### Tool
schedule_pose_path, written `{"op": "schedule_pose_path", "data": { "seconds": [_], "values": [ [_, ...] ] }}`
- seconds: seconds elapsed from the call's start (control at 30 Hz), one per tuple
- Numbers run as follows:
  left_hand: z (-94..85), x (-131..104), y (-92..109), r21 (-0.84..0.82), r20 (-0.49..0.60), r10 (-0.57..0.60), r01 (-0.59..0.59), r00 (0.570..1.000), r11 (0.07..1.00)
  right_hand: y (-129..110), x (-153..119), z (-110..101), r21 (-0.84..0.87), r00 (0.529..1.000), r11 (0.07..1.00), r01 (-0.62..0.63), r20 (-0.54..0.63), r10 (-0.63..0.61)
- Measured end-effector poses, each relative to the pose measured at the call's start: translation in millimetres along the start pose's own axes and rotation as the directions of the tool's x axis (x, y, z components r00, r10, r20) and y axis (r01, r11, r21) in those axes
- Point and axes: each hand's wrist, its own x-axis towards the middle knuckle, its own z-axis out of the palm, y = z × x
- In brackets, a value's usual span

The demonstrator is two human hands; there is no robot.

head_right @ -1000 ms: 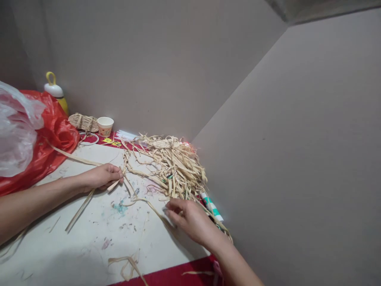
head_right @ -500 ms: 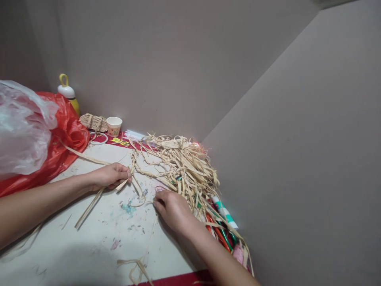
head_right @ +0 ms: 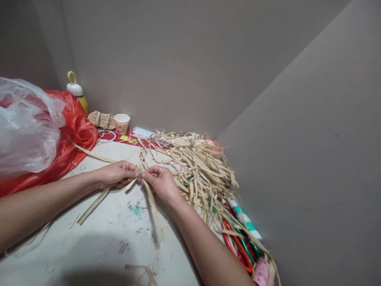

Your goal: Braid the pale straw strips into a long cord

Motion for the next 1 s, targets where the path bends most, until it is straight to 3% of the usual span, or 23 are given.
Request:
{"op": "schedule_pose_path", "data": {
  "seconds": [0.23,0.63,1.0],
  "values": [
    [1.6,1.8,-1.3,0.050,-0.026,0.000,0.002,1.000,0.999,4.2,-2.9,-4.3,0.032,0.997,0.996,-0.079,0.011,0.079],
    [3.9,4.0,-3.6,0.099,-0.069,0.026,-0.019,0.997,0.995,7.2,4.9,-5.0,0.047,0.993,0.993,-0.109,0.041,0.107],
    [5.4,4.0,-5.0,0.169,-0.085,0.037,-0.022,0.996,0.985,10.9,6.0,-6.8,-0.059,0.999,0.998,-0.027,0.042,0.030]
  ]
}}
